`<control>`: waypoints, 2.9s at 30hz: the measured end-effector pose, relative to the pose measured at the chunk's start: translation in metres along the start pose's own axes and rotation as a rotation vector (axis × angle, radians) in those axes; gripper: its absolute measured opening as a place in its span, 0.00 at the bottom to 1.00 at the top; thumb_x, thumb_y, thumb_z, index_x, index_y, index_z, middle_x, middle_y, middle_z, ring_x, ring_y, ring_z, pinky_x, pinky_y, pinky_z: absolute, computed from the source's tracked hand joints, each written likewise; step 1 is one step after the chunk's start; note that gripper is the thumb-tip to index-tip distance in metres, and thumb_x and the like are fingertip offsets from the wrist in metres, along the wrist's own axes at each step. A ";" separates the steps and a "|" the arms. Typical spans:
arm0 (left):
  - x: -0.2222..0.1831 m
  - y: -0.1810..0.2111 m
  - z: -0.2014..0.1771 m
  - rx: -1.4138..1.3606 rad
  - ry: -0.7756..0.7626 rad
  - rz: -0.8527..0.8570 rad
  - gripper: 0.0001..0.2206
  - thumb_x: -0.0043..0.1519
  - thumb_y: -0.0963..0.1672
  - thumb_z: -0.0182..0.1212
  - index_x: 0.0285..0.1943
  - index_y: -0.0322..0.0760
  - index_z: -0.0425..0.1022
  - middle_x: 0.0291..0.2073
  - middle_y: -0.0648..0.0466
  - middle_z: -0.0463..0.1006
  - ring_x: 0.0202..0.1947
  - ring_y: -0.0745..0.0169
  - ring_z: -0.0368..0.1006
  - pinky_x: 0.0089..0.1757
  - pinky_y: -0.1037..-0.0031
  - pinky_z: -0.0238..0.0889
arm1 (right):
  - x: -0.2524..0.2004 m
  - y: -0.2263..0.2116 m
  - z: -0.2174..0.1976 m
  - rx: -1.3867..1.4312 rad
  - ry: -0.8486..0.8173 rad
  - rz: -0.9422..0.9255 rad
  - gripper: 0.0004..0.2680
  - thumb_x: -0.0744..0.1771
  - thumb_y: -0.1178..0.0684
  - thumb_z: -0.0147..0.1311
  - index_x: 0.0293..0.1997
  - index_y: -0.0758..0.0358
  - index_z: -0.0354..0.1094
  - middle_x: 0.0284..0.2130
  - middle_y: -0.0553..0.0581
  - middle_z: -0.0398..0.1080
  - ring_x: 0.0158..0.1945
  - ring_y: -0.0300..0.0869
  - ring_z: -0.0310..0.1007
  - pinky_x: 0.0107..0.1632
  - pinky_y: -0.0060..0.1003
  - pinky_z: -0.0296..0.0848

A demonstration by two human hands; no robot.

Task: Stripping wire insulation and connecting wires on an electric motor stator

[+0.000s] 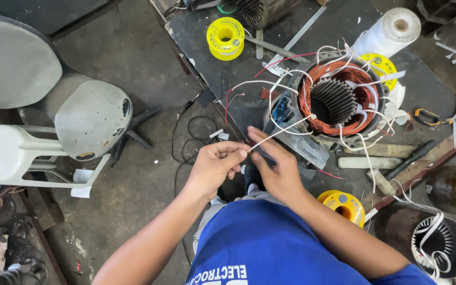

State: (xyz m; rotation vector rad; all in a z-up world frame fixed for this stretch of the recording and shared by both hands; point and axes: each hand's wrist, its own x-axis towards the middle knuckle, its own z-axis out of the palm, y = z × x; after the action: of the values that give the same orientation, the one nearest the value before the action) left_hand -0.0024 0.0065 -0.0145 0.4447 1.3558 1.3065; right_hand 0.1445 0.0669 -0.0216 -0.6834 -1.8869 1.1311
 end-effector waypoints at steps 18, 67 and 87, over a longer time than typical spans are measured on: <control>-0.015 0.007 0.004 0.469 0.023 0.334 0.07 0.58 0.40 0.63 0.43 0.38 0.85 0.17 0.51 0.72 0.22 0.71 0.67 0.24 0.77 0.63 | 0.089 -0.029 -0.057 -0.838 -0.670 -0.960 0.07 0.68 0.55 0.40 0.34 0.58 0.65 0.28 0.50 0.65 0.38 0.47 0.68 0.54 0.49 0.68; -0.010 0.003 0.006 0.626 0.108 0.878 0.04 0.55 0.40 0.67 0.28 0.38 0.77 0.14 0.50 0.64 0.18 0.49 0.68 0.23 0.69 0.63 | 0.152 -0.036 -0.035 -0.483 -1.214 -0.360 0.05 0.68 0.53 0.52 0.33 0.58 0.68 0.27 0.56 0.72 0.37 0.55 0.74 0.39 0.48 0.73; -0.002 0.023 -0.012 0.446 -0.409 0.111 0.07 0.61 0.42 0.61 0.40 0.35 0.83 0.24 0.52 0.81 0.26 0.73 0.72 0.31 0.83 0.64 | 0.012 -0.122 -0.171 -0.552 -0.055 -0.360 0.04 0.67 0.68 0.51 0.43 0.75 0.69 0.33 0.67 0.72 0.36 0.52 0.73 0.46 0.45 0.73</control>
State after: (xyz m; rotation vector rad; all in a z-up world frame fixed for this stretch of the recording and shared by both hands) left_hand -0.0214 0.0067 0.0029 1.0463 1.2774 0.9241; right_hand 0.2789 0.0985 0.1377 -0.5703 -2.2785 0.4025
